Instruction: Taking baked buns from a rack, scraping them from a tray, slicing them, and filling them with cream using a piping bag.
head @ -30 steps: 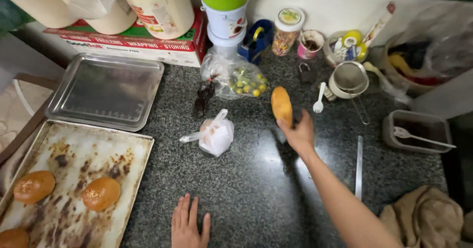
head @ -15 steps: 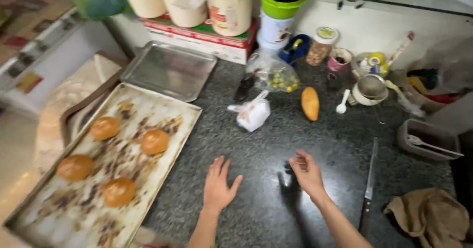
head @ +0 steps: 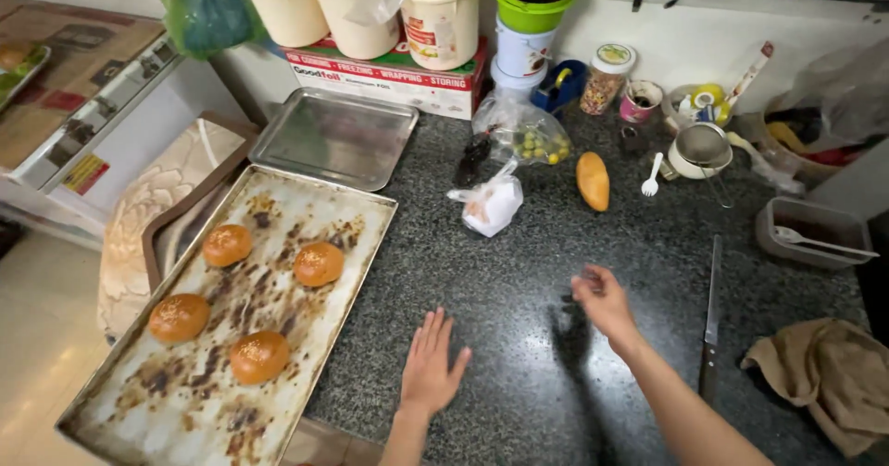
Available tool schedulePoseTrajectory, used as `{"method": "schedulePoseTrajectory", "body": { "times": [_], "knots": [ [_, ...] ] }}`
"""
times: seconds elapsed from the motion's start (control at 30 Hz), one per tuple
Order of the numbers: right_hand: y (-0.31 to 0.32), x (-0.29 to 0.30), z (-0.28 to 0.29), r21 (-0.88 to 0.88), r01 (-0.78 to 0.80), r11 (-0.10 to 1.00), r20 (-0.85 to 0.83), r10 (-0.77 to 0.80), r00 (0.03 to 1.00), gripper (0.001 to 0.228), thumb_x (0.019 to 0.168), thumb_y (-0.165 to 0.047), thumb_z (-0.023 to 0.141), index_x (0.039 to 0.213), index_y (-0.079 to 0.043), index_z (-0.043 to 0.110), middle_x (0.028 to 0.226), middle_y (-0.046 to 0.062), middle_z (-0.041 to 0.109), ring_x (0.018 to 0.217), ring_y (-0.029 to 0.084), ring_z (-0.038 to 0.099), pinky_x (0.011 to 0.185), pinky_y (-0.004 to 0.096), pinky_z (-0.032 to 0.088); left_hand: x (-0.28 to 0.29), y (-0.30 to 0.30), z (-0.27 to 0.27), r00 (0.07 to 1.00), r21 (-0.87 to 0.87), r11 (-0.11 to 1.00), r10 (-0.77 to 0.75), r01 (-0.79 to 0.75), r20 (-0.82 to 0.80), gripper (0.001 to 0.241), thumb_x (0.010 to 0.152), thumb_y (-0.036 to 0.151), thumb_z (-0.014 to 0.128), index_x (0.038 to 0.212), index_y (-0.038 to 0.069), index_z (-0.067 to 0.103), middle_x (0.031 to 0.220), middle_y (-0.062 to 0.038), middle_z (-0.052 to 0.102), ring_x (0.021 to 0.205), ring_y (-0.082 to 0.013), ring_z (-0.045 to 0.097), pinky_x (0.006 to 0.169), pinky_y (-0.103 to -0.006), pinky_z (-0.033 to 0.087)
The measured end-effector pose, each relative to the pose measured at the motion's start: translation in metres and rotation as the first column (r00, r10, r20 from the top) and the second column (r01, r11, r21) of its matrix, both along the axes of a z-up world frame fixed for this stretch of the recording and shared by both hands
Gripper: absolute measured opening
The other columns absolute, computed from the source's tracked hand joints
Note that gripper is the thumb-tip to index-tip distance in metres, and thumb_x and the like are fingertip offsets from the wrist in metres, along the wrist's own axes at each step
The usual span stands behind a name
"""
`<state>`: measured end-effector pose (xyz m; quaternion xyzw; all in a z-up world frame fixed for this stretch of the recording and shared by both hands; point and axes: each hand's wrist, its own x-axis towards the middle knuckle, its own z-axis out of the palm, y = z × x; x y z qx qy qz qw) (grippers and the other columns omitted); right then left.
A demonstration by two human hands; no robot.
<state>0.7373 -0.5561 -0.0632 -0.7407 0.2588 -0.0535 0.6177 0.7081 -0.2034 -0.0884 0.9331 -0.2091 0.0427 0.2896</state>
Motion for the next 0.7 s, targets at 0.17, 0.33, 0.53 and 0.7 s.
{"method": "schedulePoseTrajectory", "body": {
  "times": [0.17,0.33,0.53,0.7],
  "knots": [
    [0.0,0.01,-0.017,-0.111,-0.003,0.994,-0.053,-0.003,0.999,0.049,0.093,-0.017,0.068,0.137,0.0,0.055,0.105,0.015,0.073,0.087,0.023,0.071,0.08,0.032,0.056,0.004,-0.004,-0.017,0.995,0.283,0.959,0.003,-0.032,0.103,0.079,0.1,0.058,0.045,0.159,0.007,0.029,0.171,-0.01,0.019,0.158,-0.0267,0.013,0.125,-0.0449,0.01],
    [0.067,0.001,0.009,-0.391,0.02,0.92,0.168,0.05,0.984,0.035,0.096,-0.016,0.065,0.13,-0.004,0.063,0.104,0.01,0.073,0.089,0.021,0.069,0.074,0.033,0.056,0.001,-0.008,0.011,0.997,0.25,0.966,0.06,-0.069,0.043,0.077,0.099,0.056,0.048,0.158,0.008,0.034,0.17,-0.01,0.022,0.157,-0.0262,0.015,0.124,-0.0439,0.012],
    [0.13,-0.024,-0.007,-0.382,-0.222,0.897,0.211,0.319,0.924,0.043,0.093,-0.008,0.065,0.135,-0.003,0.058,0.116,0.01,0.071,0.09,0.022,0.071,0.079,0.032,0.058,-0.002,-0.007,0.023,0.996,0.128,0.988,0.085,-0.09,0.041,0.075,0.094,0.049,0.055,0.154,0.005,0.042,0.167,-0.012,0.031,0.156,-0.0274,0.02,0.124,-0.047,0.013],
    [0.13,-0.036,-0.022,-0.701,-0.533,0.475,-0.065,0.701,0.71,0.067,0.079,-0.038,0.077,0.133,-0.002,0.061,0.145,0.015,0.058,0.13,0.034,0.057,0.108,0.039,0.046,0.006,-0.007,0.005,0.97,0.093,0.992,0.104,-0.086,-0.22,0.084,0.093,0.067,0.038,0.157,0.013,0.038,0.17,-0.004,0.024,0.158,-0.0218,0.014,0.125,-0.0431,0.007]
  ]
}}
